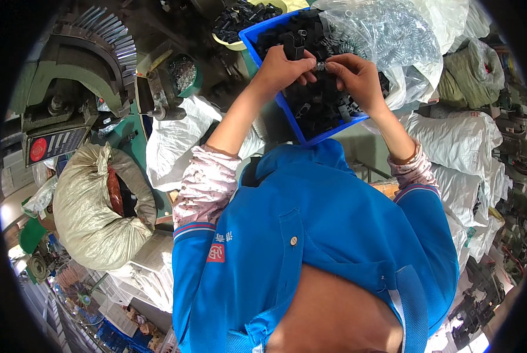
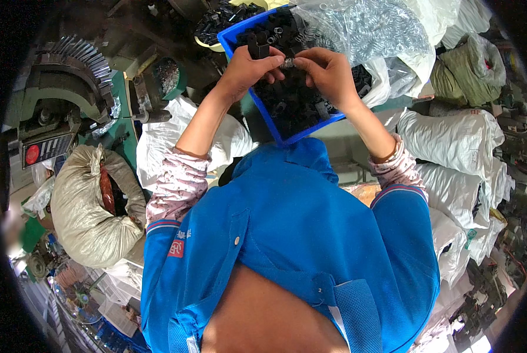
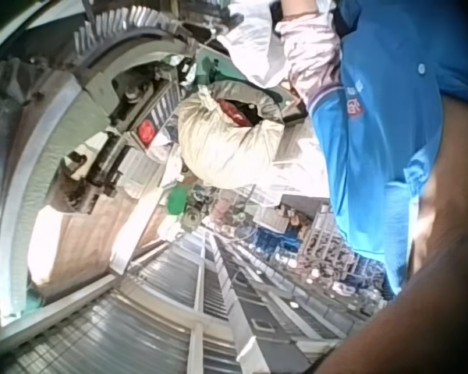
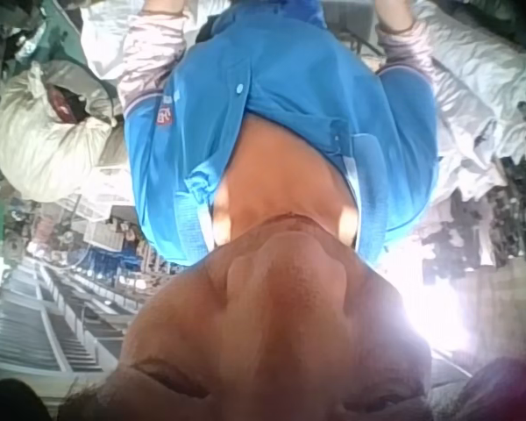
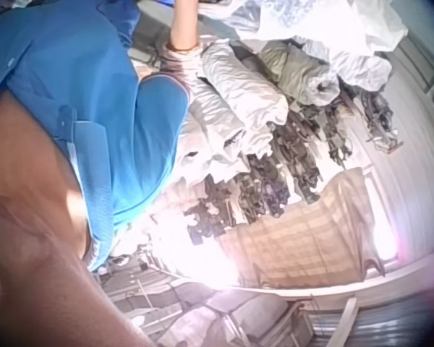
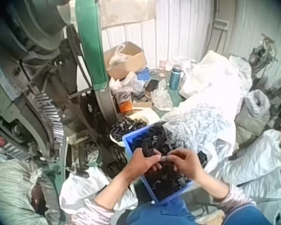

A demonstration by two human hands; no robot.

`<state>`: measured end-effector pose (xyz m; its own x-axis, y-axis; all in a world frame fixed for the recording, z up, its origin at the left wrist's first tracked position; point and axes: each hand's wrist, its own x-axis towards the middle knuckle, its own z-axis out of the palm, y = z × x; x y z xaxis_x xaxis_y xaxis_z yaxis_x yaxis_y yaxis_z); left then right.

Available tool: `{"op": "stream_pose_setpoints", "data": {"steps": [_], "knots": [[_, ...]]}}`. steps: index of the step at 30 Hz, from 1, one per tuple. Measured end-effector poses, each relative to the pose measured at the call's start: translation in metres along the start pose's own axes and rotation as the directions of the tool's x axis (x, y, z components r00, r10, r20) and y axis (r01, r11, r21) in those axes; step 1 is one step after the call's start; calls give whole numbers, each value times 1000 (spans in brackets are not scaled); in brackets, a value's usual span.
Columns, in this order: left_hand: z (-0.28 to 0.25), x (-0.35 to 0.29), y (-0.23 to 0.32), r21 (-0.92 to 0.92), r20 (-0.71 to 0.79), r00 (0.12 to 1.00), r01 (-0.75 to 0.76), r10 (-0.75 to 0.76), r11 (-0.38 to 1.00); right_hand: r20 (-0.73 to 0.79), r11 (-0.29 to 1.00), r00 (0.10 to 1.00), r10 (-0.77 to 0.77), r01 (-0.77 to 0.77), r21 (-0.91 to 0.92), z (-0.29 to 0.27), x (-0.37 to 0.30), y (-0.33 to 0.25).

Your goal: The person retrieves a white sack from the floor and places it on a workbench. They open the sack and remove a black plastic component, inspecting it before placing it on the table. The person then uses red-handled shears to cut the tie on a large green sack. They proceed to pick up small metal springs from a blue bin and attach them to the black plastic component.

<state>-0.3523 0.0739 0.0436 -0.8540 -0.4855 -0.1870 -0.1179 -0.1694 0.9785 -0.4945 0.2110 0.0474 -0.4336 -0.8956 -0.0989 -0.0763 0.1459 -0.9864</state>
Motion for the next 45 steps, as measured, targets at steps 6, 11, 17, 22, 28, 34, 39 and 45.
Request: {"op": "stream_pose_setpoints", "data": {"steps": [6,11,17,22,28,34,39,45], "knots": [[-10,3,-1,40,-63,987,149,-146,988,-19,864,935,-353,319,-389,-8,-3,5],[-7,2,-10,-9,-7,996,83,-84,996,102,608,852,-513,445,-657,-16,3,12],[-3,-3,-8,-14,11,1000,25,-25,1000,-66,719,876,-477,346,-603,-3,-6,4],[0,-22,4,104,53,999,5,-11,995,-85,1000,996,-4,3,-8,24,-29,5],[3,-47,-4,48,94,994,52,-57,997,-130,997,989,-74,72,-27,32,-62,16],[-1,-53,-32,-71,-12,990,141,-142,987,-218,821,878,-427,276,-500,27,-86,44],[0,-66,-49,-100,-35,990,131,-135,986,-13,529,858,-513,304,-793,42,-89,43],[5,-75,-52,-174,-19,998,48,-52,984,-129,616,821,-556,303,-727,47,-87,43]]}}
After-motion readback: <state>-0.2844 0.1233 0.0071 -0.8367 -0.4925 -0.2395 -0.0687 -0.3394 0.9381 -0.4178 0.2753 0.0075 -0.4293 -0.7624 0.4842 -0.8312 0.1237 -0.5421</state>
